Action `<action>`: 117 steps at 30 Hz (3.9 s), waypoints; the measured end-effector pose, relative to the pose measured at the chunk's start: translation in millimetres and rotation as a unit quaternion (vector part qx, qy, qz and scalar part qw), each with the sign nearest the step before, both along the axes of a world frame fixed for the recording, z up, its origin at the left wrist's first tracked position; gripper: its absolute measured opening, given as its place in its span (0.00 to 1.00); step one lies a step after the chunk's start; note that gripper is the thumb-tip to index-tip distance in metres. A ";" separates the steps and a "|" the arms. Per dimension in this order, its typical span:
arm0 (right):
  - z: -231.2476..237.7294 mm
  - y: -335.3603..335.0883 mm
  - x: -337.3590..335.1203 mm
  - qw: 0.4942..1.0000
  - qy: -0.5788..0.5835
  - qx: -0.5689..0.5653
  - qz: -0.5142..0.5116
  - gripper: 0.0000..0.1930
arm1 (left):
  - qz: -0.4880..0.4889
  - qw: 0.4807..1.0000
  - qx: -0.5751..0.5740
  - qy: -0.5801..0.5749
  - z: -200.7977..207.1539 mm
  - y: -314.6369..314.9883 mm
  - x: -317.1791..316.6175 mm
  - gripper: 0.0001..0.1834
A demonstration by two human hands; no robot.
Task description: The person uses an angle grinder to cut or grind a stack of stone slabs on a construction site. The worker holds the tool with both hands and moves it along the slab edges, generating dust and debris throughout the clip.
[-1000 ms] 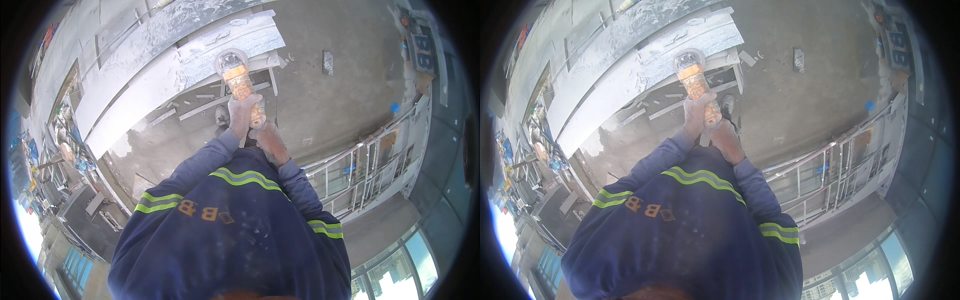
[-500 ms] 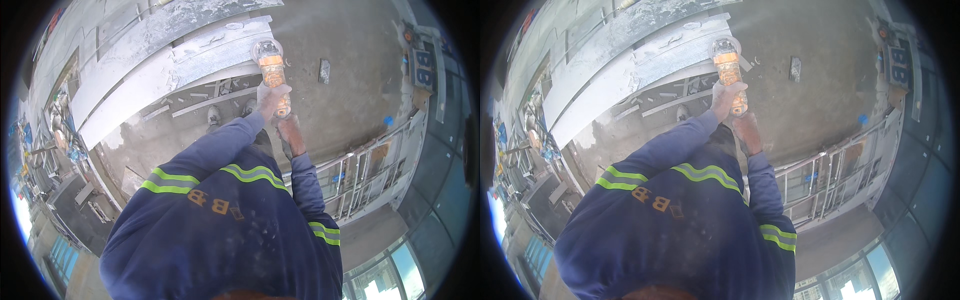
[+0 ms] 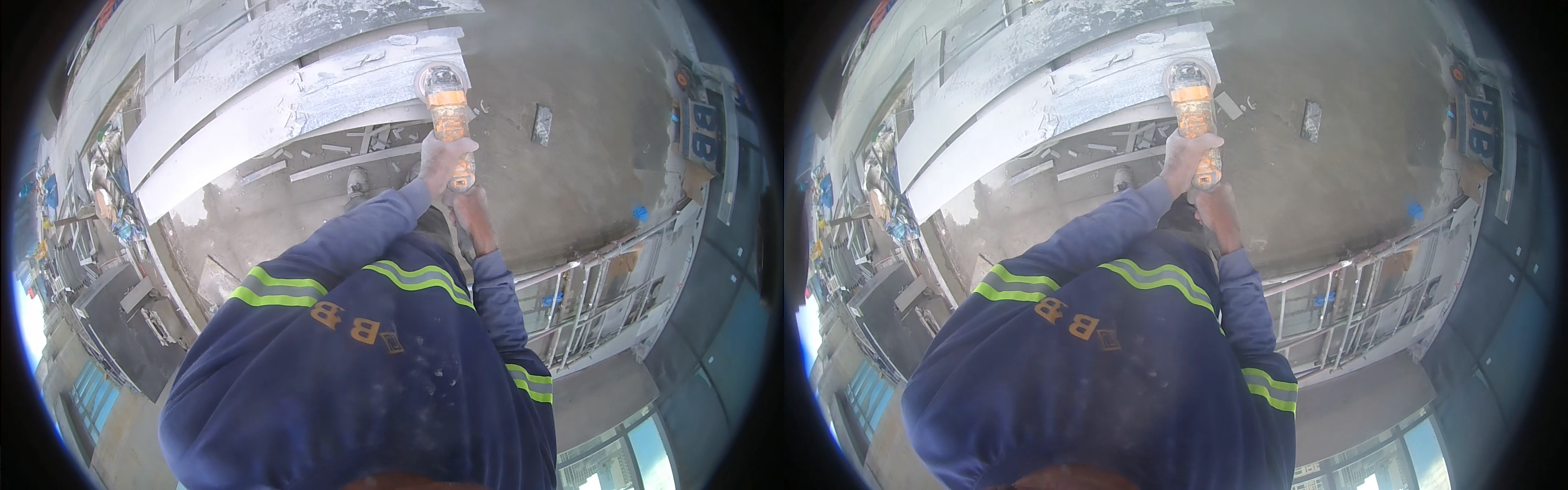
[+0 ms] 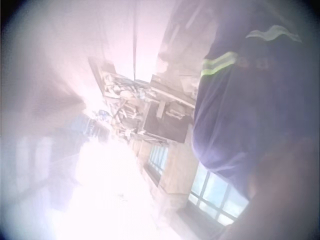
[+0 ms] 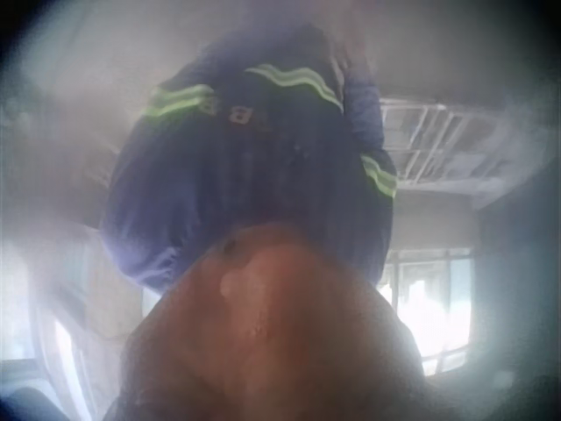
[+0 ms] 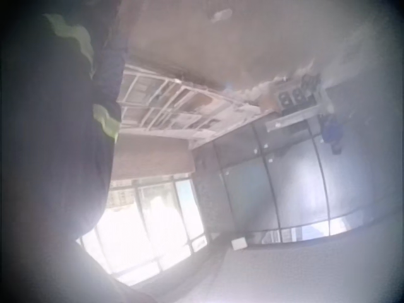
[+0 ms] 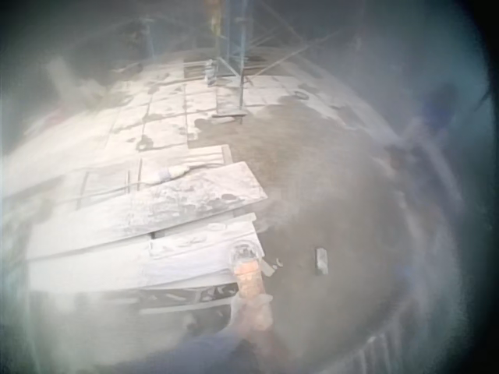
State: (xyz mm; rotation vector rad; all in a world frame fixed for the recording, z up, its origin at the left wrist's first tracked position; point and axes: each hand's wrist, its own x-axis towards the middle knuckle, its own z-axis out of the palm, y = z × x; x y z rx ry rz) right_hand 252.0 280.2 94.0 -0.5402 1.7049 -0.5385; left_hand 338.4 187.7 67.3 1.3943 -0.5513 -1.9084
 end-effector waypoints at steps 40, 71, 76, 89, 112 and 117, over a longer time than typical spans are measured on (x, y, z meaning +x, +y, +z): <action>4.3 21.5 145.4 0.999 0.027 0.006 0.024 0.11 | 0.000 1.000 -0.002 0.010 2.2 21.5 151.8 0.19; 5.7 9.8 119.2 0.999 -0.031 -0.007 -0.025 0.09 | -0.002 1.000 0.004 -0.007 4.8 8.0 123.5 0.16; 9.6 0.3 87.2 0.999 -0.009 0.017 -0.047 0.08 | -0.051 0.998 -0.023 -0.004 -12.0 -4.8 78.4 0.16; -13.7 9.8 83.1 0.999 0.032 -0.012 -0.001 0.10 | -0.055 0.998 -0.004 -0.001 7.6 -0.3 81.8 0.16; -1.7 -10.0 31.1 0.995 0.006 -0.019 -0.098 0.13 | -0.100 0.995 -0.007 0.020 -10.4 -29.3 10.6 0.17; -15.9 -1.1 70.2 0.992 0.082 -0.088 0.032 0.09 | -0.084 0.996 0.004 0.005 -5.8 -18.1 60.5 0.20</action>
